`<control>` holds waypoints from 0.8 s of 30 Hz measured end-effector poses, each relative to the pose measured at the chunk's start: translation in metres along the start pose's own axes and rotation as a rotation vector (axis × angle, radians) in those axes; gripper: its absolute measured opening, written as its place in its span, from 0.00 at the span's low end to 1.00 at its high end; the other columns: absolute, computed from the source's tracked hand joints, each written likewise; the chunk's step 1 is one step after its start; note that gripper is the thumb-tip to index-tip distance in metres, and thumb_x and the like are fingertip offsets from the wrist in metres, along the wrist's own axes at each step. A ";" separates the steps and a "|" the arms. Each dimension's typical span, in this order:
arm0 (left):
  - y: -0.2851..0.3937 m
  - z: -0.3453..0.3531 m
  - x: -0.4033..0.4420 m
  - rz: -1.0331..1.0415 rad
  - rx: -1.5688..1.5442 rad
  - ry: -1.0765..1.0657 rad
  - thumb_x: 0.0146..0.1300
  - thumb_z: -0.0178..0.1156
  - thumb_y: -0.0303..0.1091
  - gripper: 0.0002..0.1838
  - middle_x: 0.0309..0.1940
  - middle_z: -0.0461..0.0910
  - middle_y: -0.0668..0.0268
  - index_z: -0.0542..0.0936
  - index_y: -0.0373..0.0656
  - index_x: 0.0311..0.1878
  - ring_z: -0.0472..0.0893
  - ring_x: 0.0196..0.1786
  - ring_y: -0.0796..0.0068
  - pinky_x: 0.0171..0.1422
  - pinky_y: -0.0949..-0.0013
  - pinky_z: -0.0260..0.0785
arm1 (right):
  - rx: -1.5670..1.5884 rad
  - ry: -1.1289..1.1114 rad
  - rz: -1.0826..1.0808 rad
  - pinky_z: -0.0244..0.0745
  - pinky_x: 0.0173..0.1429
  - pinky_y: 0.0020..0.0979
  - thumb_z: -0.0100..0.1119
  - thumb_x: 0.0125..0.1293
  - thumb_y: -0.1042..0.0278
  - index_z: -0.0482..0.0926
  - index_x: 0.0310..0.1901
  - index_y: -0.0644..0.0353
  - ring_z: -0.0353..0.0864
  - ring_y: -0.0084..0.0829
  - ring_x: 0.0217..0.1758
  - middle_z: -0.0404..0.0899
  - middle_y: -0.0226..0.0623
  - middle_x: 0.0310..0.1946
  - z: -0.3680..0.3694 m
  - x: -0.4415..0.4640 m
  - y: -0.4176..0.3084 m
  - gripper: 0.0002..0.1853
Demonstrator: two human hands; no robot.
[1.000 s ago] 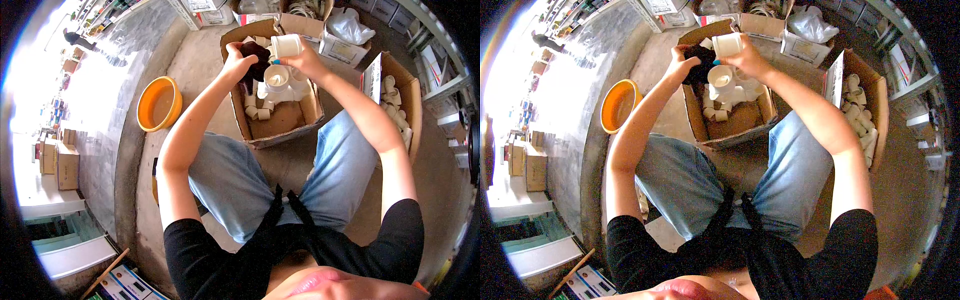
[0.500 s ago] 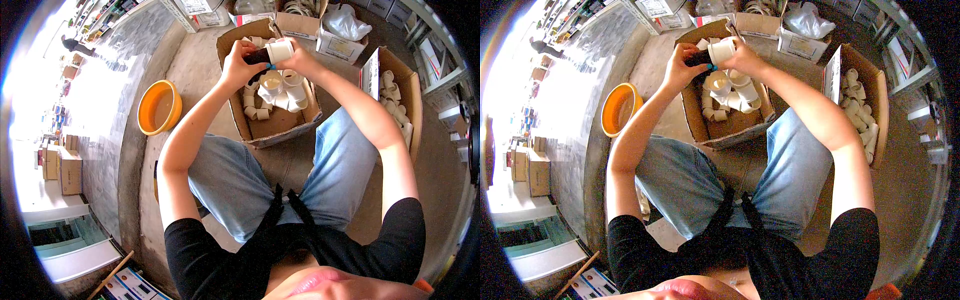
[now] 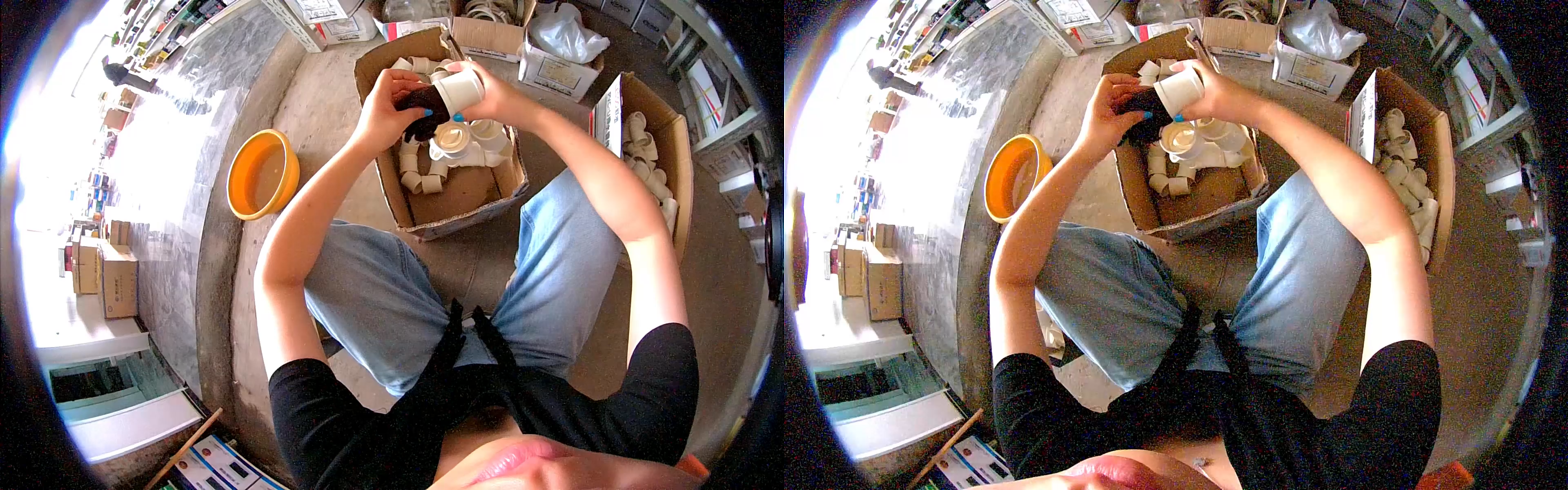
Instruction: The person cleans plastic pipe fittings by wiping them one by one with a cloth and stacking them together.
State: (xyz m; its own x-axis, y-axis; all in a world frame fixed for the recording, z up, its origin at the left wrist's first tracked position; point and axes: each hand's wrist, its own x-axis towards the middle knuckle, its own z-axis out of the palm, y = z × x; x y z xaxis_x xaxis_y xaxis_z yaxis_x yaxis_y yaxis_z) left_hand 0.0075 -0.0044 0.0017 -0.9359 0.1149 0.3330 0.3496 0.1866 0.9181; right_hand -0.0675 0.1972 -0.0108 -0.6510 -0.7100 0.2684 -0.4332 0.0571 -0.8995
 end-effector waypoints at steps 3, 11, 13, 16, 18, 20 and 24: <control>-0.010 -0.002 0.002 0.048 0.106 0.057 0.40 0.61 0.15 0.25 0.41 0.74 0.59 0.64 0.39 0.44 0.74 0.47 0.69 0.52 0.68 0.67 | 0.030 -0.012 -0.057 0.66 0.52 0.30 0.66 0.40 0.75 0.62 0.54 0.59 0.70 0.27 0.47 0.70 0.36 0.44 0.000 -0.001 -0.001 0.35; -0.001 -0.002 0.003 -0.214 0.027 0.057 0.37 0.66 0.23 0.20 0.31 0.76 0.63 0.73 0.37 0.38 0.76 0.37 0.74 0.46 0.72 0.68 | -0.092 -0.036 -0.152 0.67 0.48 0.30 0.65 0.42 0.74 0.64 0.50 0.58 0.72 0.27 0.44 0.72 0.35 0.39 0.005 -0.006 -0.024 0.30; -0.009 0.000 0.002 -0.188 0.118 0.088 0.37 0.66 0.24 0.21 0.31 0.76 0.63 0.73 0.37 0.38 0.76 0.36 0.75 0.45 0.73 0.68 | -0.123 -0.016 -0.164 0.69 0.47 0.31 0.66 0.43 0.73 0.63 0.49 0.58 0.74 0.30 0.42 0.73 0.37 0.38 0.010 -0.006 -0.021 0.30; -0.015 0.003 -0.001 -0.194 0.192 0.152 0.36 0.65 0.27 0.22 0.31 0.76 0.62 0.72 0.37 0.39 0.76 0.36 0.75 0.43 0.73 0.69 | -0.195 0.031 -0.211 0.69 0.46 0.32 0.67 0.43 0.72 0.63 0.49 0.58 0.75 0.32 0.43 0.74 0.38 0.39 0.016 -0.005 -0.020 0.30; -0.019 0.006 -0.002 -0.180 0.295 0.213 0.36 0.66 0.27 0.24 0.30 0.76 0.63 0.71 0.37 0.41 0.76 0.35 0.74 0.42 0.73 0.69 | -0.229 0.044 -0.235 0.69 0.47 0.33 0.68 0.42 0.72 0.63 0.48 0.58 0.75 0.34 0.43 0.74 0.40 0.39 0.017 -0.004 -0.019 0.30; -0.024 0.005 -0.001 -0.193 0.221 0.159 0.36 0.64 0.25 0.25 0.31 0.75 0.64 0.69 0.38 0.43 0.75 0.35 0.74 0.42 0.72 0.69 | -0.246 0.053 -0.235 0.69 0.47 0.33 0.68 0.42 0.71 0.63 0.48 0.58 0.75 0.34 0.43 0.74 0.41 0.39 0.017 -0.005 -0.021 0.30; -0.015 -0.002 0.001 -0.382 -0.368 -0.021 0.39 0.59 0.21 0.25 0.35 0.73 0.63 0.68 0.39 0.46 0.74 0.37 0.73 0.42 0.71 0.68 | -0.261 0.083 -0.197 0.69 0.47 0.33 0.68 0.41 0.71 0.64 0.48 0.58 0.76 0.35 0.43 0.74 0.41 0.39 0.016 -0.003 -0.023 0.30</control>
State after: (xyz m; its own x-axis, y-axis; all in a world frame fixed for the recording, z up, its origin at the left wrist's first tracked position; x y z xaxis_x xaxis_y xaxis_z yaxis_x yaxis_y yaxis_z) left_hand 0.0015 -0.0091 -0.0119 -0.9912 0.1259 -0.0410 -0.0581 -0.1355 0.9891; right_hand -0.0457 0.1870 0.0031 -0.5831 -0.6660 0.4651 -0.6938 0.1105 -0.7116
